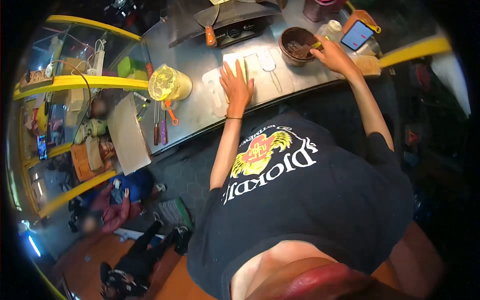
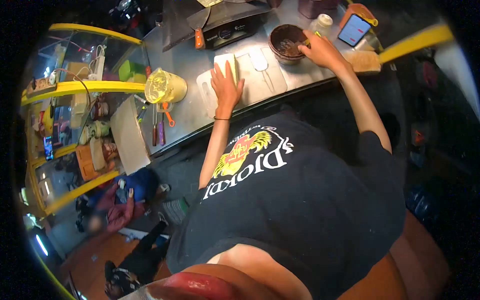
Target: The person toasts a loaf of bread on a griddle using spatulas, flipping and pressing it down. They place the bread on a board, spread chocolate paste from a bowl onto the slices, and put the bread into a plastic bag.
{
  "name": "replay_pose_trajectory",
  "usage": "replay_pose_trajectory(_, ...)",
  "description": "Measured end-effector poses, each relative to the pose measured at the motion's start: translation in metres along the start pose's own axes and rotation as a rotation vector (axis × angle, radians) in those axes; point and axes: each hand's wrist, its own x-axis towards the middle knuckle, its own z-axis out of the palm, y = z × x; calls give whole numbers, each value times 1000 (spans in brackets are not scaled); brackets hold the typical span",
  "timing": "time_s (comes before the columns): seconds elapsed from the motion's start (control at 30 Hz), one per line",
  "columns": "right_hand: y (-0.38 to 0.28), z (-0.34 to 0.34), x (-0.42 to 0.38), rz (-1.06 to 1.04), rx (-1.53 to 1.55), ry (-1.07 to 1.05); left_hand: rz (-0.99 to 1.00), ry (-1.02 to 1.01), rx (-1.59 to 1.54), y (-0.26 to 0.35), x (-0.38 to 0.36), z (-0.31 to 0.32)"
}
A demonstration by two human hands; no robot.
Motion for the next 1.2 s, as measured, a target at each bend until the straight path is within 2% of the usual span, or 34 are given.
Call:
replay_pose_trajectory(0.07,-9,-14,-1,-10,89,-62,-23,-69,145,0,4,2)
replay_pose_trajectory(0.13,-15,-30,-1,127,278,-203,10,-56,-168,-16,7,0)
replay_pose_trajectory(0.2,-12,-33,5,134,324,-255,-16,-66,-445,-37,9,-1)
replay_pose_trajectory(0.3,-17,-28,15,61,483,-472,-245,-173,-1043,-60,13,-12)
replay_pose_trajectory(0.37,-21,-17,28,18,516,-489,-488,-204,-1320,-74,15,-18)
replay_pose_trajectory(0.47,-32,-8,54,-53,556,-482,-715,-201,-1681,-79,12,-34)
replay_pose_trajectory(0.6,-34,4,79,-57,598,-299,-718,-239,-1556,-78,16,-25)
replay_pose_trajectory(0.67,-43,4,77,-77,576,-234,-332,-222,-904,-53,22,-11)
replay_pose_trajectory(0.73,-62,4,62,64,797,-423,-139,-134,38,-12,14,3)
replay_pose_trajectory(0.77,-65,12,58,56,823,-511,-98,-176,125,3,11,2)
replay_pose_trajectory(0.8,-67,22,54,21,796,-553,-109,-184,119,5,11,-3)
replay_pose_trajectory(0.87,-74,40,45,38,786,-608,-340,-328,-39,-5,23,-8)
replay_pose_trajectory(0.93,-80,63,38,150,957,-693,-350,-308,-97,-35,19,-4)
replay_pose_trajectory(1.0,-80,106,31,257,1041,-712,-223,-247,-475,-75,22,3)
replay_pose_trajectory(1.03,-82,131,27,311,1068,-709,-319,-281,-541,-82,24,-3)
replay_pose_trajectory(1.07,-85,156,23,368,1097,-705,-316,-273,-541,-86,26,-9)
replay_pose_trajectory(1.13,-97,186,20,439,1076,-786,-499,-363,-1114,-97,27,-17)
replay_pose_trajectory(1.2,-110,196,18,450,1092,-878,-510,-361,-1169,-110,26,-9)
